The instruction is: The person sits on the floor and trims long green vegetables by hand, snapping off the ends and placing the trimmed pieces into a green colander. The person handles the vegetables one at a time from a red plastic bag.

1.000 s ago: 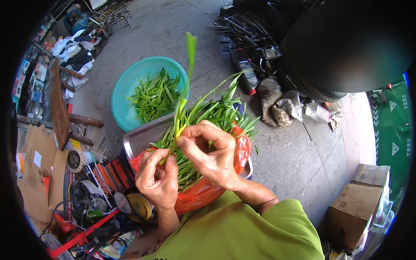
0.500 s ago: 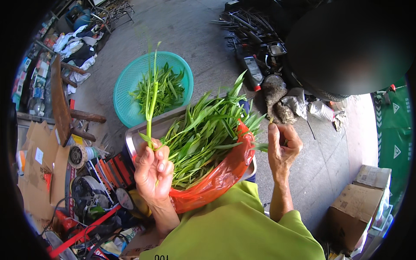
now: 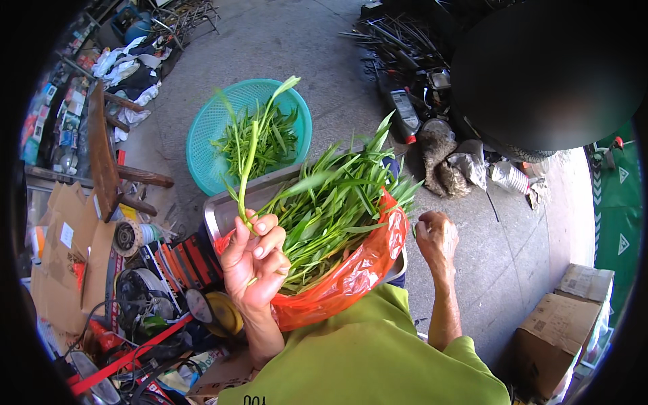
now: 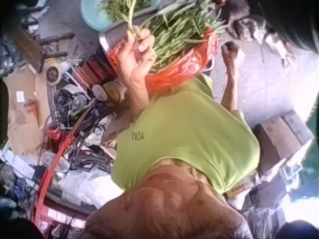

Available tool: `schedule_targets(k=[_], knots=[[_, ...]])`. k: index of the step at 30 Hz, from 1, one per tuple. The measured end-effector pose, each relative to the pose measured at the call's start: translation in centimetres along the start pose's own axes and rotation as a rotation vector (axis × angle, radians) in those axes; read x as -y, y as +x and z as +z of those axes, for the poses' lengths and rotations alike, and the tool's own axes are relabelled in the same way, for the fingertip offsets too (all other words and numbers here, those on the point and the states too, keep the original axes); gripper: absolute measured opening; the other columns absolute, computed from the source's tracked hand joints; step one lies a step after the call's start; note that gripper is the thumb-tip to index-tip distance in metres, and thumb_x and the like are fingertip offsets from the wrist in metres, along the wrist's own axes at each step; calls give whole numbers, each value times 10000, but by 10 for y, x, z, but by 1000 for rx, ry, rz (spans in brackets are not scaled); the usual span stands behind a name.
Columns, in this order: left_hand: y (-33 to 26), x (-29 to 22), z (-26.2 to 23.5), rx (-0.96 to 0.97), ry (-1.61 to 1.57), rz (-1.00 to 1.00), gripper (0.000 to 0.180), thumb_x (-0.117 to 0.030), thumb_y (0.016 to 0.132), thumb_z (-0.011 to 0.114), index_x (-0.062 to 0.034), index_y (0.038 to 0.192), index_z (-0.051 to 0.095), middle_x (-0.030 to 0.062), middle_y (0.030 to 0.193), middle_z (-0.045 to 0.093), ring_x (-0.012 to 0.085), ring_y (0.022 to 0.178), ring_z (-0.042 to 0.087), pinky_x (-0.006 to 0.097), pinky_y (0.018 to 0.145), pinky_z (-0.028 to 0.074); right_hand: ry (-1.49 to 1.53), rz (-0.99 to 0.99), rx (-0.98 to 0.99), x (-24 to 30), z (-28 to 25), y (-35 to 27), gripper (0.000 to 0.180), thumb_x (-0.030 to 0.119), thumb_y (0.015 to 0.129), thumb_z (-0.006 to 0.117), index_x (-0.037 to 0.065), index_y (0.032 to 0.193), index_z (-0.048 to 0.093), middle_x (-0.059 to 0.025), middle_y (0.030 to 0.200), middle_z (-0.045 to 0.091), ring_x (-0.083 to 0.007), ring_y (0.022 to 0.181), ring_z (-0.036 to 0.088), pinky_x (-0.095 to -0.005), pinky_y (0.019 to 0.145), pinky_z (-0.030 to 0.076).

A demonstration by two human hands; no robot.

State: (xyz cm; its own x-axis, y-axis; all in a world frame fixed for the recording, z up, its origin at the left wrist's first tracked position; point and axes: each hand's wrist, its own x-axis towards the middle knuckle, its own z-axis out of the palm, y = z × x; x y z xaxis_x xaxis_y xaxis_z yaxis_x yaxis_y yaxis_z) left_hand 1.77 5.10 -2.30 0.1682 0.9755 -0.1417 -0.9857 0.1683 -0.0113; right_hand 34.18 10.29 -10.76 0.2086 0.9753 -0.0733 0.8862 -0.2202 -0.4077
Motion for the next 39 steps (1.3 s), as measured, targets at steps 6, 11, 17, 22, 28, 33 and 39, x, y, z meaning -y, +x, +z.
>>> schedule_targets(k=[6,11,17,22,28,33,39], knots=[[-2,0,-1,-31,70,84,309,-260,1028,503,-28,1208,600,53,860,533,84,588,422,207,406,247,-134,180,168,31,-22,0,211,256,783,701,64,864,732,-167,845,698,-354,815,677,-421,741,527],[-5,0,-5,-42,133,123,334,-265,1043,467,-8,1227,578,35,732,534,78,488,392,209,393,264,-132,-122,3,25,-22,-10,266,241,750,708,75,958,712,-130,853,711,-312,814,684,-416,771,527],[-10,0,-3,-219,396,212,313,-209,1010,536,18,1217,596,63,756,615,78,495,460,192,411,307,-181,-117,160,40,-47,-15,373,168,738,716,101,1104,683,-119,940,714,-305,852,688,-417,784,530],[-11,6,5,-293,837,415,275,-137,952,630,21,1177,632,137,870,707,90,552,571,184,444,361,-76,-172,3,60,-61,-23,264,173,800,721,81,1048,706,-109,839,719,-281,717,700,-392,684,540],[-10,17,10,-365,1185,604,200,-111,964,613,58,1071,628,136,878,716,113,591,625,214,539,498,239,-683,-113,127,-71,-33,251,0,797,723,62,1040,728,-86,733,683,-136,549,629,-262,478,475],[-25,28,29,-335,1787,701,135,-34,935,620,42,1046,637,129,809,698,172,602,664,287,535,506,278,-1472,-25,184,-60,-31,550,-41,729,672,-85,1268,568,28,586,441,-94,439,466,-277,364,365],[-39,17,31,-228,2043,937,97,-44,930,607,42,969,628,161,743,633,292,597,640,338,563,484,194,-1719,-104,211,-56,-31,576,51,587,626,-139,1131,610,28,614,454,-75,457,463,-242,364,353]])
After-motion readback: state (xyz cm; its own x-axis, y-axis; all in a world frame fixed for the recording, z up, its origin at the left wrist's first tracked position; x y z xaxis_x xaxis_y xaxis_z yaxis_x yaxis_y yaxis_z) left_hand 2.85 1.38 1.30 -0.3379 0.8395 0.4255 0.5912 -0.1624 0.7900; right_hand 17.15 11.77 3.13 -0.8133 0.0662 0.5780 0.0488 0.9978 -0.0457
